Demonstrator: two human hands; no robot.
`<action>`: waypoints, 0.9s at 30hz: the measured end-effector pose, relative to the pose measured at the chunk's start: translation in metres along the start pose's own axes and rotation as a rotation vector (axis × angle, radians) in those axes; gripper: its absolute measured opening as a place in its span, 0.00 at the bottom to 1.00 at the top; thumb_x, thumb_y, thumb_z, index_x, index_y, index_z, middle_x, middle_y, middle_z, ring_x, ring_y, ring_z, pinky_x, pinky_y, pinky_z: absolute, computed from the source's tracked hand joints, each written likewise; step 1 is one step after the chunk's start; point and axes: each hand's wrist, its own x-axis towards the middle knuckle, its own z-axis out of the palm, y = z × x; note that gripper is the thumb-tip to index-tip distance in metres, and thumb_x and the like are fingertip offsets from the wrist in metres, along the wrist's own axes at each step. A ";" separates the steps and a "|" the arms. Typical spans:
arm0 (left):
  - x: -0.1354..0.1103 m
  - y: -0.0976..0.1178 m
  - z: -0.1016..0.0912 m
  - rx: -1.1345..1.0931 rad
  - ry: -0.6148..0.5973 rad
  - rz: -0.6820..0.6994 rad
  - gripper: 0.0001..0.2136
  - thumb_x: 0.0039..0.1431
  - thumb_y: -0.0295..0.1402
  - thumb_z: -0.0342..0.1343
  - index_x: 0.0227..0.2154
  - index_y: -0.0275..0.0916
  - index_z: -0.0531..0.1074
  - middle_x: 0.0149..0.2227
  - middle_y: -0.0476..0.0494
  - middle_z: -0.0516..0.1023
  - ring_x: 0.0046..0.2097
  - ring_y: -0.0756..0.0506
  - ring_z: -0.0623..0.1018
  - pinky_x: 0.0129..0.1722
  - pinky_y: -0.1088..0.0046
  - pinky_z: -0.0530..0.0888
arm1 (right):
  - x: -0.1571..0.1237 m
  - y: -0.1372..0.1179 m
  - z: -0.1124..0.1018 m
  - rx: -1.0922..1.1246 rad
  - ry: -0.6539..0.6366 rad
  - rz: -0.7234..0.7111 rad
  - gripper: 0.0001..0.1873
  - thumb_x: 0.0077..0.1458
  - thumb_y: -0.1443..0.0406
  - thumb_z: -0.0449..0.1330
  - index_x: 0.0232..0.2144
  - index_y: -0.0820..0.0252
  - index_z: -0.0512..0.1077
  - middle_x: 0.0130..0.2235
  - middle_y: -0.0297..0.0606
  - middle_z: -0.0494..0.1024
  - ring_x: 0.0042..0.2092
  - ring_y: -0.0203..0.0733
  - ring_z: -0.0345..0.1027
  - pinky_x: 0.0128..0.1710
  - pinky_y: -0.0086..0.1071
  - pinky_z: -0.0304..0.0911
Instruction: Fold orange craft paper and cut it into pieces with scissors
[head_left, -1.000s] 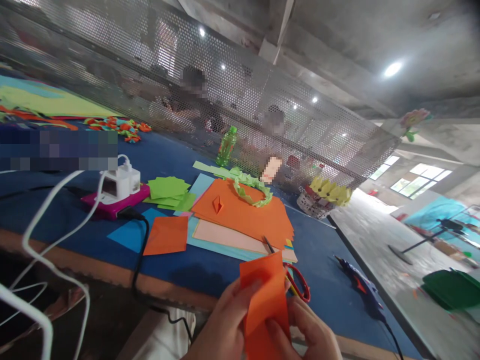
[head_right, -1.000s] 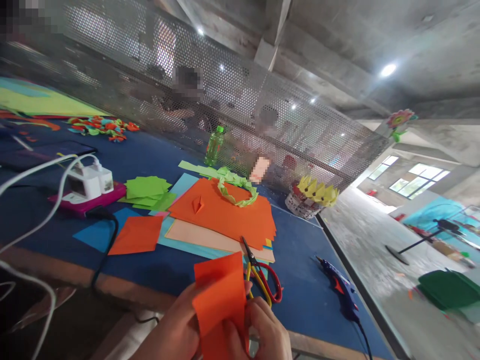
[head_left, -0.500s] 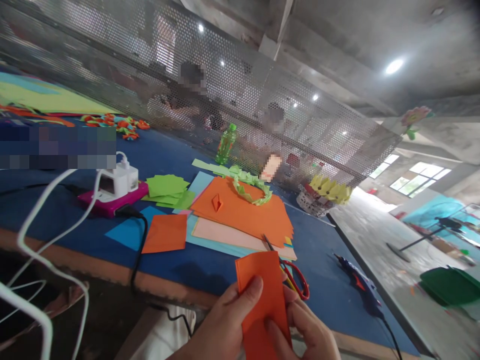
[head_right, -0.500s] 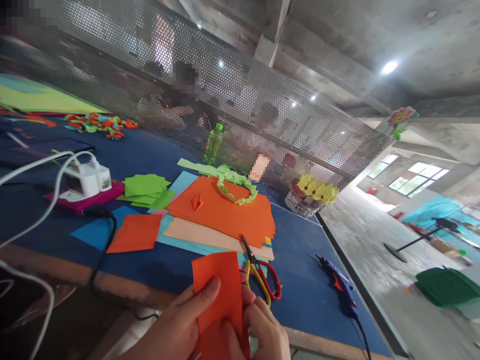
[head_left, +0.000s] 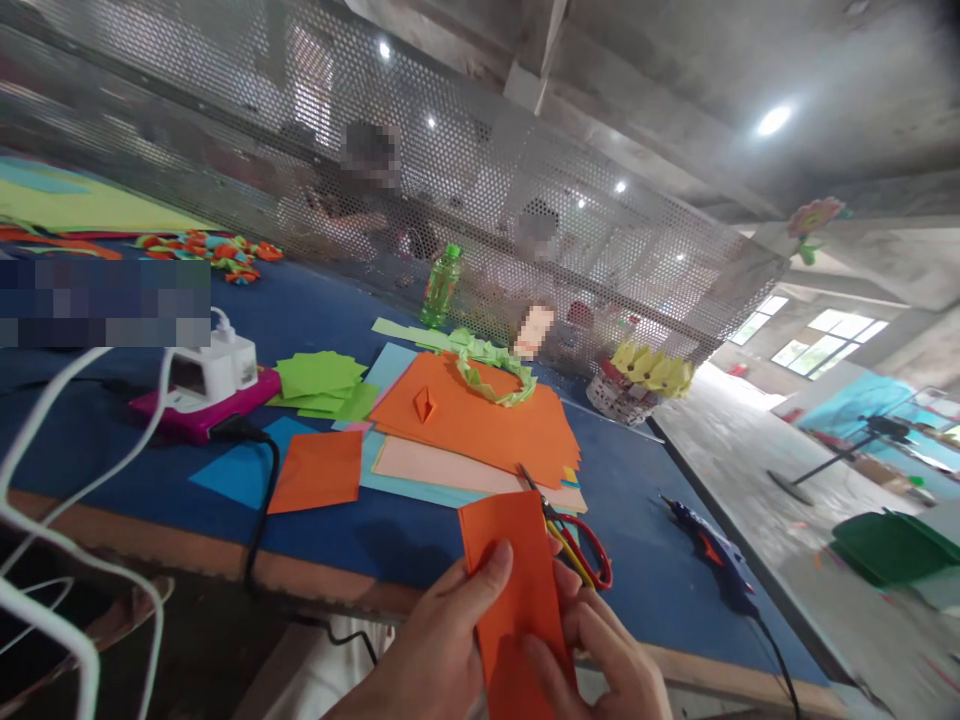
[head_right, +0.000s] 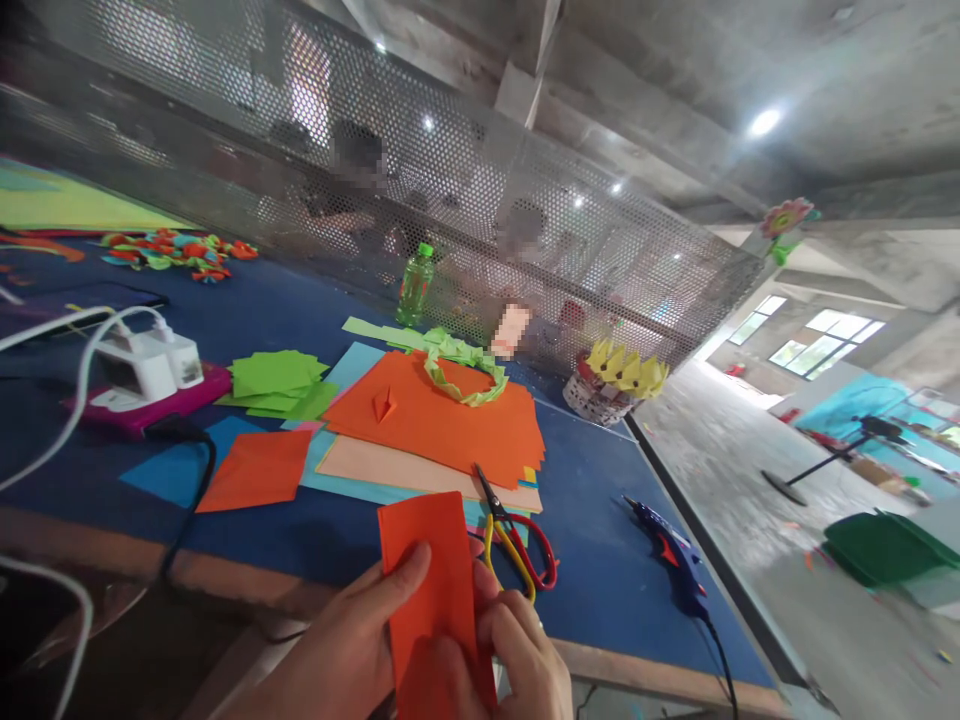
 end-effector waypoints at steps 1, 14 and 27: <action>0.000 0.000 0.000 0.001 0.001 -0.001 0.12 0.64 0.38 0.60 0.41 0.34 0.81 0.41 0.36 0.85 0.51 0.37 0.81 0.56 0.62 0.72 | 0.000 0.000 0.000 -0.006 0.005 -0.001 0.20 0.59 0.57 0.62 0.21 0.56 0.59 0.29 0.35 0.73 0.29 0.36 0.69 0.30 0.23 0.63; 0.001 0.003 0.006 0.013 0.064 0.004 0.12 0.64 0.38 0.61 0.42 0.34 0.80 0.40 0.37 0.85 0.52 0.39 0.81 0.55 0.66 0.74 | 0.006 -0.021 -0.006 0.122 -0.050 0.152 0.16 0.58 0.60 0.62 0.23 0.55 0.63 0.29 0.33 0.71 0.29 0.36 0.65 0.30 0.26 0.62; 0.010 0.044 0.007 -0.148 0.301 0.247 0.14 0.72 0.29 0.46 0.51 0.32 0.76 0.50 0.32 0.82 0.52 0.39 0.82 0.47 0.65 0.82 | -0.003 -0.037 0.001 0.904 -0.073 0.667 0.32 0.47 0.48 0.71 0.48 0.57 0.71 0.41 0.41 0.82 0.41 0.46 0.78 0.40 0.32 0.73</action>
